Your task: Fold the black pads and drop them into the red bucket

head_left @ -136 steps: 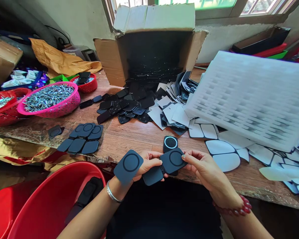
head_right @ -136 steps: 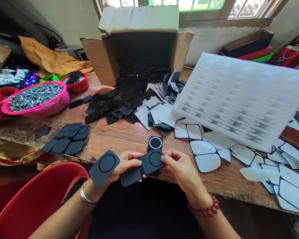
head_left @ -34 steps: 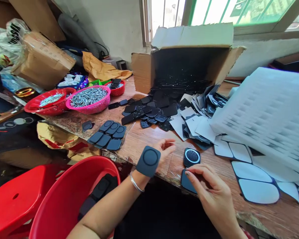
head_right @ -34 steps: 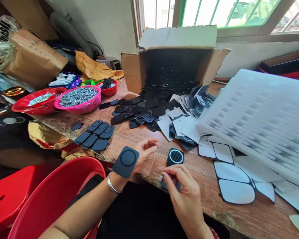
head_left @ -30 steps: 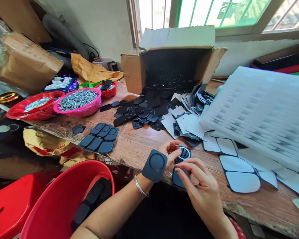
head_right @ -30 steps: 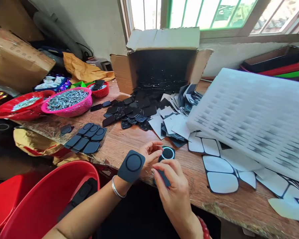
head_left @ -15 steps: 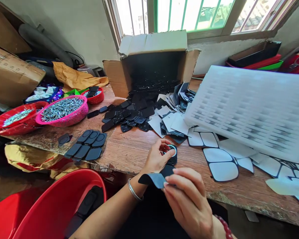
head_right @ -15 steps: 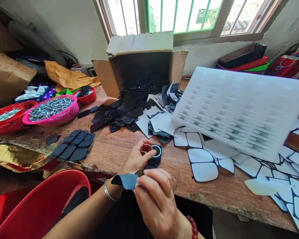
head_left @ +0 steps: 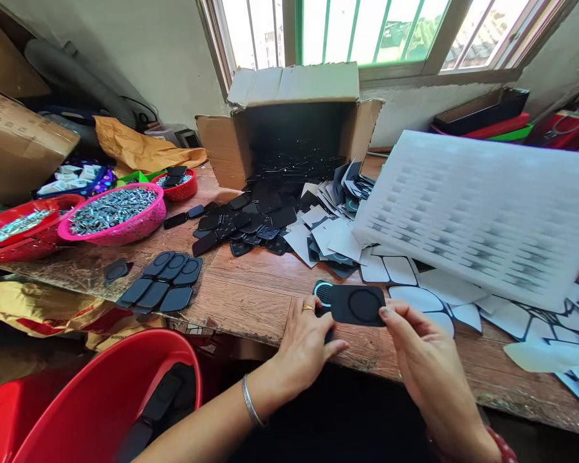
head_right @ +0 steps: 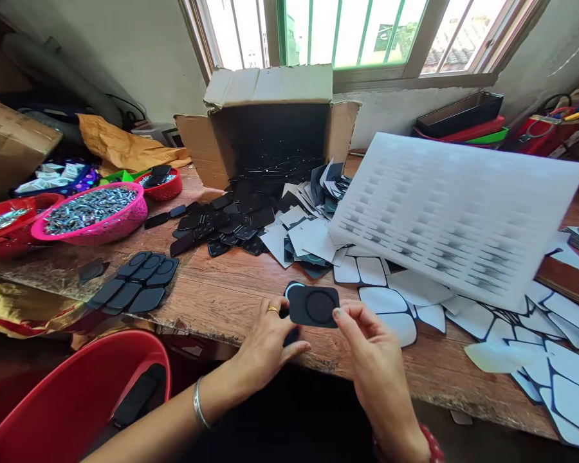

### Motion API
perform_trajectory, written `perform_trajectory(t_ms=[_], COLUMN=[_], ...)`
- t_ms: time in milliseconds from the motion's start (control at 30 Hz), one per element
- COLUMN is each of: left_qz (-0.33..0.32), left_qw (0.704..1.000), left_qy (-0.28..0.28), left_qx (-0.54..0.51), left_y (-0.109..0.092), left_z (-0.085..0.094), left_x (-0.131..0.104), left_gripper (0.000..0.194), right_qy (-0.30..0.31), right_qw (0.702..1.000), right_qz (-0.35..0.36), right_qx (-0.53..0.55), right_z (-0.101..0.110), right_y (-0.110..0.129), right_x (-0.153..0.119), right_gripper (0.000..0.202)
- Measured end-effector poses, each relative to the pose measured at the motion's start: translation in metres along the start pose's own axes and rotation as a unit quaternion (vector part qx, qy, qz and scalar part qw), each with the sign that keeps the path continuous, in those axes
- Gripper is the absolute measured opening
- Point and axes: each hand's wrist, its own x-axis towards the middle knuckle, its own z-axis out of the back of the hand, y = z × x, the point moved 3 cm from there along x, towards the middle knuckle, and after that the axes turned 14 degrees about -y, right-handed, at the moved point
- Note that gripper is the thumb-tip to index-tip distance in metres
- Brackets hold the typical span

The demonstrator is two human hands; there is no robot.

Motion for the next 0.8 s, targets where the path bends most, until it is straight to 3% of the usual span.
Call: perform_trajectory(t_ms=[100, 233, 300, 500, 567, 733, 800], left_qz=[0.014, 0.084, 0.106, 0.181, 0.234, 0.378, 0.398], left_qw=[1.0, 0.995, 0.993, 0.979, 0.95, 0.8, 0.764], left_qy=[0.003, -0.057, -0.051, 0.029, 0.061, 0.126, 0.141], left_qx=[0.013, 0.008, 0.01, -0.089, -0.199, -0.448, -0.489], left_y=[0.014, 0.046, 0.057, 0.069, 0.069, 0.062, 0.059], left_z=[0.011, 0.031, 0.037, 0.045, 0.046, 0.045, 0.043], left_x=[-0.005, -0.002, 0.0, 0.005, 0.003, -0.006, -0.009], left_gripper=[0.026, 0.07, 0.075, 0.019, 0.018, 0.026, 0.024], right_qy=[0.007, 0.01, 0.031, 0.084, 0.108, 0.156, 0.167], right_qw=[0.993, 0.988, 0.987, 0.983, 0.981, 0.971, 0.965], right_qz=[-0.113, -0.154, -0.158, -0.16, -0.158, -0.181, -0.203], right_qx=[0.035, 0.017, 0.015, 0.021, 0.013, 0.003, 0.002], right_z=[0.001, -0.002, -0.008, -0.026, -0.029, -0.036, -0.038], right_y=[-0.018, -0.031, -0.033, -0.035, -0.035, -0.034, -0.034], right_x=[0.016, 0.018, 0.017, 0.017, 0.018, 0.014, 0.01], right_gripper=[0.029, 0.036, 0.035, 0.029, 0.027, 0.028, 0.03])
